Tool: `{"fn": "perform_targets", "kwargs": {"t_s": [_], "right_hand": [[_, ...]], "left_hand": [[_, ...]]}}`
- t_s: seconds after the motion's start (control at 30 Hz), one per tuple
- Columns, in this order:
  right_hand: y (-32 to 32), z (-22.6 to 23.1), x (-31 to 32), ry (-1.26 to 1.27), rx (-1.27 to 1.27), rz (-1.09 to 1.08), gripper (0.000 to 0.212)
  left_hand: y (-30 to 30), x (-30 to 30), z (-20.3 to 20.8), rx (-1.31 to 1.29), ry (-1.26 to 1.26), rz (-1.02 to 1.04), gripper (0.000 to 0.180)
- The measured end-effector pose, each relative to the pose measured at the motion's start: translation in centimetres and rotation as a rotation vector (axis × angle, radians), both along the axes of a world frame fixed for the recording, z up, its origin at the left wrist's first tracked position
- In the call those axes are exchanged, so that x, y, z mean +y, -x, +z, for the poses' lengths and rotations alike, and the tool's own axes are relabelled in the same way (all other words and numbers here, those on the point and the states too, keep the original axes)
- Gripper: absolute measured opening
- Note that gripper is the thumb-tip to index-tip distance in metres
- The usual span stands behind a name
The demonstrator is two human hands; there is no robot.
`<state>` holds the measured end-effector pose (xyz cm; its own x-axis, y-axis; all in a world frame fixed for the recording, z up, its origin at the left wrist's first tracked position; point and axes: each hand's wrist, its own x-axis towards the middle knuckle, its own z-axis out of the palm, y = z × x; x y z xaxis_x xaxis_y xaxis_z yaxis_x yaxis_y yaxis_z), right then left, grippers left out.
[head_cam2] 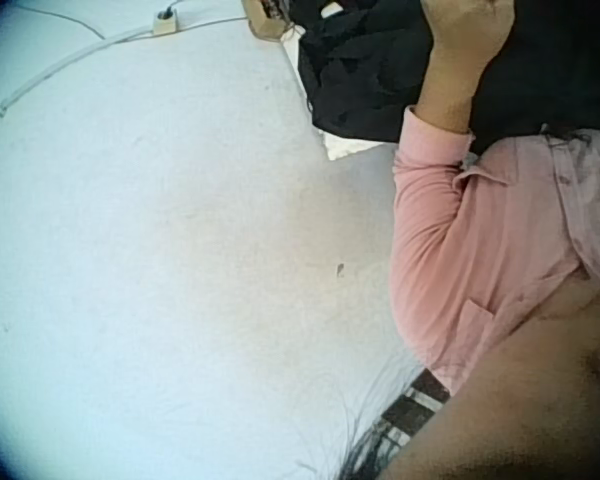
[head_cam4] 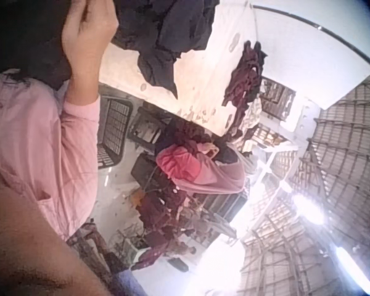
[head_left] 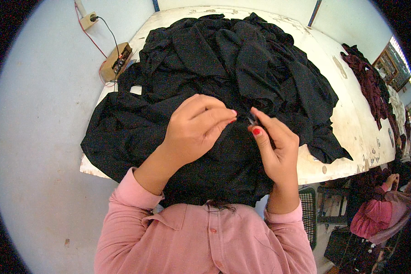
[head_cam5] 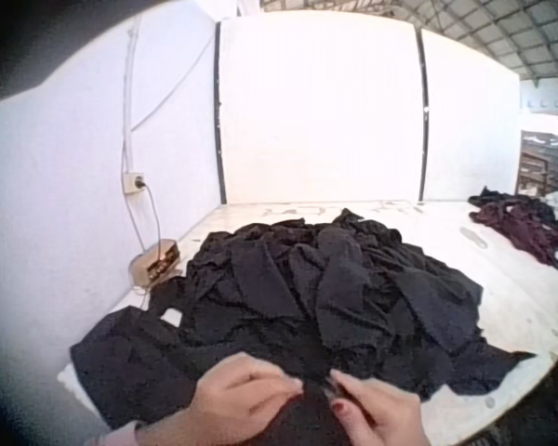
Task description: The person uses small scissors to trim loose threads and tags from a black garment laid on a white table. They repeatedly lift and reposition the fabric to access different areas, cutting small protruding threads and a tag near the hem.
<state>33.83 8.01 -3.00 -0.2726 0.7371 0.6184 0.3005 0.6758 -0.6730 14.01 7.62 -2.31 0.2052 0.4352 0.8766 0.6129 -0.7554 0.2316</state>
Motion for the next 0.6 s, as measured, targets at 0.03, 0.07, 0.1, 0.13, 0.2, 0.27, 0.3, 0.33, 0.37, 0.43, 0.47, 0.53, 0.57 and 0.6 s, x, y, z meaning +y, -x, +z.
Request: {"fn": "perform_targets", "kwargs": {"t_s": [0.03,0.07,0.1,0.13,0.2,0.27,0.3,0.33,0.37,0.43,0.47,0.53,0.57,0.6], "right_hand": [[-0.03,0.18,-0.33,0.042,-0.009,0.018,0.026],[-0.09,0.55,-0.72,0.087,-0.018,0.033,0.026],[-0.11,0.74,-0.92,0.131,-0.027,0.049,0.027],[-0.09,0.61,-0.85,0.100,-0.021,0.050,0.027],[-0.06,0.38,-0.62,0.034,-0.010,0.053,0.027],[-0.13,0.47,-0.69,0.034,-0.009,0.066,0.026],[-0.16,0.51,-0.71,0.034,-0.008,0.073,0.026],[-0.18,0.51,-0.63,0.017,-0.019,0.073,0.026],[-0.24,0.48,-0.48,0.001,-0.029,0.073,0.025],[-0.24,0.43,-0.36,-0.020,-0.031,0.073,0.024],[-0.11,0.41,-0.33,-0.026,-0.022,0.078,0.023],[0.04,0.43,-0.35,-0.018,-0.015,0.085,0.023],[0.04,0.46,-0.41,-0.004,-0.020,0.085,0.022],[0.04,0.51,-0.46,0.011,-0.024,0.085,0.022]], "left_hand": [[0.13,-0.05,-0.22,0.017,-0.030,-0.005,0.020],[0.19,-0.10,-0.26,0.038,-0.048,-0.016,0.020],[0.27,-0.16,-0.29,0.059,-0.067,-0.026,0.021],[0.30,-0.18,-0.33,0.080,-0.086,-0.037,0.021],[0.28,-0.14,-0.33,0.074,-0.099,-0.043,0.022],[0.33,-0.01,-0.40,0.083,-0.124,-0.048,0.023],[0.41,0.18,-0.53,0.095,-0.141,-0.052,0.023],[0.47,0.28,-0.59,0.106,-0.159,-0.055,0.024],[0.42,0.26,-0.56,0.108,-0.160,-0.052,0.024],[0.32,0.19,-0.47,0.111,-0.161,-0.046,0.024],[0.33,0.19,-0.48,0.097,-0.169,-0.047,0.024],[0.36,0.19,-0.51,0.070,-0.184,-0.049,0.024],[0.37,0.18,-0.48,0.072,-0.182,-0.050,0.024],[0.41,0.16,-0.44,0.073,-0.180,-0.051,0.025]]}}
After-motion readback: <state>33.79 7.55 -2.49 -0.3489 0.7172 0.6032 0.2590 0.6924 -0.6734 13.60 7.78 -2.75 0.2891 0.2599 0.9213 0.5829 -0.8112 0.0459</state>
